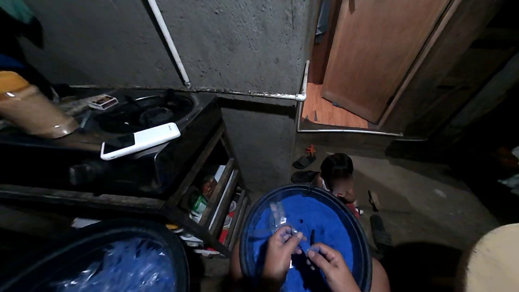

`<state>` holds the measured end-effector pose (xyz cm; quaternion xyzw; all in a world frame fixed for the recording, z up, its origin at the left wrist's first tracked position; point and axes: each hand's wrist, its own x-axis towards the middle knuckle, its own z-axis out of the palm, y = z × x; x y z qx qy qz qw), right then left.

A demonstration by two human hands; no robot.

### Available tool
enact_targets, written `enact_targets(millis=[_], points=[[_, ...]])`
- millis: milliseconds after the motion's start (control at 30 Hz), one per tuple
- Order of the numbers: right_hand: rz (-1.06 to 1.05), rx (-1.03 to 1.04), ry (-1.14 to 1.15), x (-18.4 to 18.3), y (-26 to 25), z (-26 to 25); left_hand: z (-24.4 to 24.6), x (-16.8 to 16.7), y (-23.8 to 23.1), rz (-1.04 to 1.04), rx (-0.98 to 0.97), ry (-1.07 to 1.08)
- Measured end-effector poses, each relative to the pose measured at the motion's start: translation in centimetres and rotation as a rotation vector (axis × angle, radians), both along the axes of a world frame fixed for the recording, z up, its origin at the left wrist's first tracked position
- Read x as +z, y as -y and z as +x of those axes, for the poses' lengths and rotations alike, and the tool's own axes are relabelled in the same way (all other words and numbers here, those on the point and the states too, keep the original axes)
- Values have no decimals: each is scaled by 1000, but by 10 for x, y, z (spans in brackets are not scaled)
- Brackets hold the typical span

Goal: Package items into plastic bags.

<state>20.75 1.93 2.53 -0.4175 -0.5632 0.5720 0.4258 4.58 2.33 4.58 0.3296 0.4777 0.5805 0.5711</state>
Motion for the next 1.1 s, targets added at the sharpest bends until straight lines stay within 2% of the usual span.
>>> enact_targets(millis=[267, 367, 433, 500, 600, 700, 800, 933, 1100], points=[[-29, 17, -37, 0, 0, 2, 4, 0, -5, 1, 38, 21], [-16, 48, 54, 0, -5, 7, 3, 1, -7, 27, 30, -6], [3, 66, 82, 3, -16, 11, -1, 5, -8, 1, -42, -109], [-19, 130, 99, 13, -30, 14, -5, 10, -8, -38, -194, -246], [-14, 234, 140, 24, -48, 12, -7, 11, -9, -58, -408, -309], [-9, 145, 164, 32, -60, 8, -11, 11, -8, -63, -522, -293], [-7, 39, 80, 38, -67, 9, -16, 6, -6, -124, -558, -254], [-26, -46, -30, 40, -70, 13, -16, 6, 1, -181, -489, -203], [-34, -92, -65, 40, -70, 17, -16, 4, 4, -154, -439, -149]])
